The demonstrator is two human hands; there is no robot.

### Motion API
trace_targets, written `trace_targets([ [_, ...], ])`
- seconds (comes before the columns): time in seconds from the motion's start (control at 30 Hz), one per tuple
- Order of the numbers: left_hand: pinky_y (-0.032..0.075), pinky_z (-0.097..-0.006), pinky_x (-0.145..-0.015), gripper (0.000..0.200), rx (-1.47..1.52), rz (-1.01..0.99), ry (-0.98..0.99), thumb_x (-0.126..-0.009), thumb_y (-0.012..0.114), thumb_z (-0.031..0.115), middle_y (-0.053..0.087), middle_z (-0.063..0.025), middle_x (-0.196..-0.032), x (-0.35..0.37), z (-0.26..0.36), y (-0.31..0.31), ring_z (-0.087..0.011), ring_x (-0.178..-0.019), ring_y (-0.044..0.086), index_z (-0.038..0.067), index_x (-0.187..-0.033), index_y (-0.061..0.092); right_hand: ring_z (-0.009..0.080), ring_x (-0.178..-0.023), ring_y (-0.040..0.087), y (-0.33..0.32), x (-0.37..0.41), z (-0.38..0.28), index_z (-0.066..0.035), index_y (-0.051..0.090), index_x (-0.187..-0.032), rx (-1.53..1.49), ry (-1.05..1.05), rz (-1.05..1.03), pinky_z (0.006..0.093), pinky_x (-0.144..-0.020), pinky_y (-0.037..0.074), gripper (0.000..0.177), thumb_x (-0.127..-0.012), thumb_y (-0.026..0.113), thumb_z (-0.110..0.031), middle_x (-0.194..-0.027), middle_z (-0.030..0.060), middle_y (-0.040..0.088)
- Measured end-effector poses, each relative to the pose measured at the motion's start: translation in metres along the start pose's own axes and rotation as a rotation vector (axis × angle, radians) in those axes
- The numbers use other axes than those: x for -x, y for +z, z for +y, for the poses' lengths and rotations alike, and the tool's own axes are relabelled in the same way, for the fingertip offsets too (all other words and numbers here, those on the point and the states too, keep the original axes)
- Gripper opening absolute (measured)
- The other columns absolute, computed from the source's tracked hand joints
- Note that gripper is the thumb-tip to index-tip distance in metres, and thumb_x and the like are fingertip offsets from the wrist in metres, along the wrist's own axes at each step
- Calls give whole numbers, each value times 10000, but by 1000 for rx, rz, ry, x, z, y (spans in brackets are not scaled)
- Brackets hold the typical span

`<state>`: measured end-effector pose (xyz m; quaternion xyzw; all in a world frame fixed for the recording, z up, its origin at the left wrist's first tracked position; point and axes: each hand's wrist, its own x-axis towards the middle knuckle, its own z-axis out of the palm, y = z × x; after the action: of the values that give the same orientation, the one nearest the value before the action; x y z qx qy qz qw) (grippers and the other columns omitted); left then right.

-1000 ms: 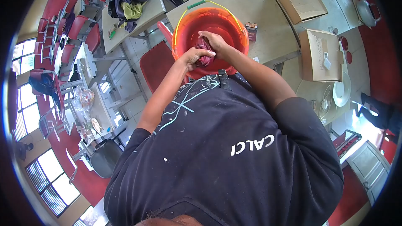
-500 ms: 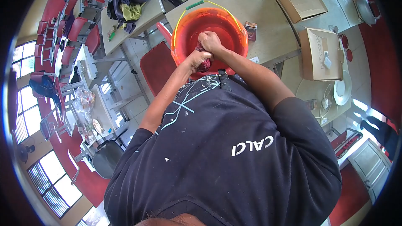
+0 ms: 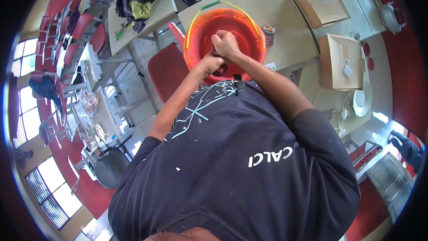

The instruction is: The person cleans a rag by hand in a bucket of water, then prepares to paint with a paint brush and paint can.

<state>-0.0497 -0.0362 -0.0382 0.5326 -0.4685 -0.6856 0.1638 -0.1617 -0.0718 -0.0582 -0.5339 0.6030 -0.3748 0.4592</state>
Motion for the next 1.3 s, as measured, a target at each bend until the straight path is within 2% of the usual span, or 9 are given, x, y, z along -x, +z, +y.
trace_targets([
  [0.1,486,-313,-720,329,-145,14,251,-646,700,111,596,-79,-872,-3,-9,-7,-193,-797,578,-2,-940,606,259,-881,639,2,3,19,-55,613,-1057,-145,-191,35,378,-769,496,357,-886,560,-364,-917,170,651],
  [0.13,427,-362,-925,479,-338,374,292,-640,793,273,527,-147,-1059,1,-15,-3,-266,-1030,505,11,-991,601,235,-903,618,-5,4,16,-80,561,-1132,-238,-83,16,365,-802,485,404,-907,548,-415,-942,132,631],
  [0.17,419,-339,-961,602,-436,406,116,-759,784,281,441,-92,-1168,9,-4,-6,-197,-1080,497,19,-1203,475,211,-925,598,-16,6,9,-105,509,-1207,-324,30,-1,352,-835,475,458,-927,537,-467,-967,94,611],
  [0.27,439,-334,-933,530,-171,124,267,-844,725,377,548,-84,-1118,5,-5,-23,-173,-1011,545,14,-1180,536,104,-745,547,-52,24,-7,-136,524,-1152,-1054,544,-447,303,-643,436,386,-955,519,-468,-843,3,583],
  [0.37,487,-330,-865,445,-186,-9,82,-852,725,335,656,-90,-1039,26,24,-36,-152,-943,604,23,-1144,599,73,-697,507,-61,33,9,-126,581,-1003,-719,444,-496,254,-609,386,218,-954,566,-338,-759,-33,550],
  [0.5,500,-290,-860,483,-610,225,550,-791,777,184,621,-65,-1071,19,6,-47,-137,-993,607,40,-1198,561,64,-689,464,-78,42,-11,-84,586,-846,-231,52,-487,226,-653,369,155,-923,614,-216,-734,-42,530],
  [0.67,495,-296,-905,408,117,51,350,-826,688,15,640,-81,-1093,21,20,-50,-159,-985,614,27,-1214,561,61,-693,391,-96,39,-30,-94,414,-726,-518,-121,-437,231,-646,330,172,-853,527,-70,-737,-51,424],
  [0.93,490,-298,-898,257,518,113,343,-860,433,-26,619,-76,-1047,35,61,-54,-152,-923,613,31,-1097,515,15,-688,395,-103,35,-56,-107,521,-817,-706,-12,-201,189,-619,309,114,-917,554,-152,-742,-76,457],
  [1.3,488,-257,-860,195,454,-99,361,-964,542,202,608,-31,-1024,76,118,-45,-95,-944,600,69,-1104,512,128,-1012,571,-117,45,-97,-82,530,-1280,-507,1,-471,255,-854,471,399,-950,593,-297,-1137,82,604],
])
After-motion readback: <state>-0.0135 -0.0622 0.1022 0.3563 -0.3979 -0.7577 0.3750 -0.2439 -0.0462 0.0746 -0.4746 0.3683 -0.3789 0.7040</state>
